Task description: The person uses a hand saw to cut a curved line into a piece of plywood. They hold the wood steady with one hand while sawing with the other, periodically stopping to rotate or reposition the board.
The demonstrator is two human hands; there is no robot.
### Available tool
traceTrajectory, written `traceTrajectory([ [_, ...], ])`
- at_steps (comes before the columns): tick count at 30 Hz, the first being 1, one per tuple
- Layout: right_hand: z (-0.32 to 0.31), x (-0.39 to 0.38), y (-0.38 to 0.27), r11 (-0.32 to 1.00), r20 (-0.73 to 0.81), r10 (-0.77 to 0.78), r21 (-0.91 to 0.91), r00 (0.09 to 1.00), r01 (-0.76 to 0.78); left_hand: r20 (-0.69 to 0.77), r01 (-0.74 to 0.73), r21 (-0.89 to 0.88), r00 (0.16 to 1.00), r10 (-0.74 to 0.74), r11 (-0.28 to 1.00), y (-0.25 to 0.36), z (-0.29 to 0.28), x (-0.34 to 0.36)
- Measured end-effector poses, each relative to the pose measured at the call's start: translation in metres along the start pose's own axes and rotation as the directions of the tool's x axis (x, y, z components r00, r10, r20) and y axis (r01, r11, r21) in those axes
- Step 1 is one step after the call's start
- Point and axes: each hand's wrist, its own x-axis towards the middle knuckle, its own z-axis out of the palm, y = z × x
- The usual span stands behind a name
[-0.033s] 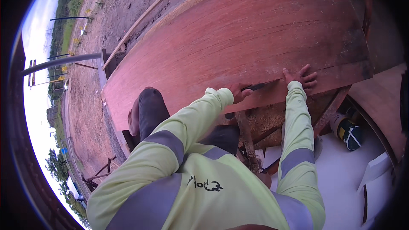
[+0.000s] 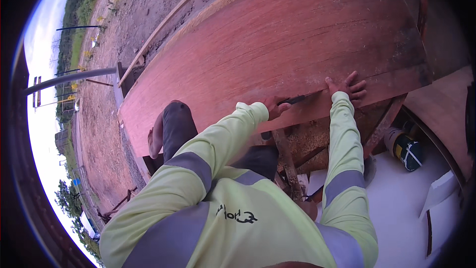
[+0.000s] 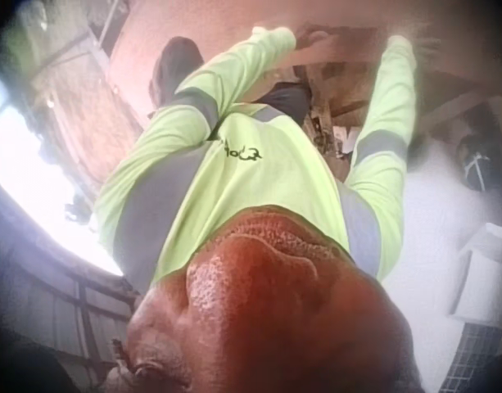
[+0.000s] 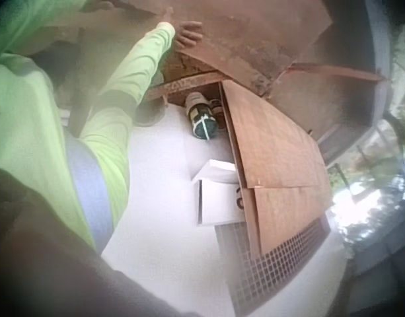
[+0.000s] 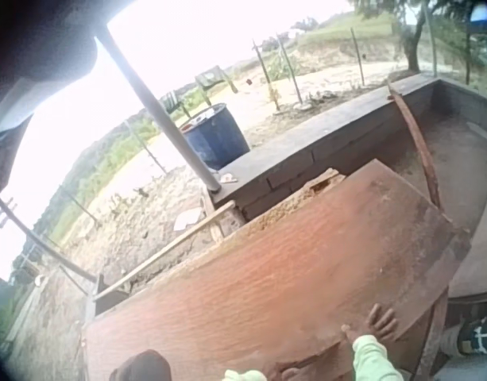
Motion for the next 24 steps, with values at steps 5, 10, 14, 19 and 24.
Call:
traceTrajectory([
  [5, -0.007, 0.004, 0.006, 0.997, -0.018, -0.045, 0.063, 0.999, 0.046, -0.013, -0.165, 0.066, 0.986, 0.167, 0.984, 0.004, -0.017, 0.006],
  [10, -0.004, 0.001, 0.015, 0.989, -0.036, -0.021, 0.148, 0.999, 0.027, 0.090, -0.006, 0.128, 0.996, -0.006, 0.992, 0.030, -0.023, 0.015],
  [14, -0.004, 0.001, 0.023, 0.979, -0.050, -0.035, 0.201, 0.998, 0.044, 0.129, -0.150, 0.234, 0.984, 0.122, 0.961, 0.050, -0.014, 0.022],
  [19, 0.010, 0.000, 0.014, 0.988, -0.081, -0.022, 0.153, 0.996, 0.035, 0.037, -0.420, 0.112, 0.908, 0.418, 0.901, -0.018, -0.013, 0.016],
  [24, 0.028, -0.003, 0.010, 0.991, -0.241, -0.012, 0.129, 0.970, 0.044, 0.193, -0.329, 0.004, 0.927, 0.322, 0.944, -0.043, -0.016, 0.012],
])
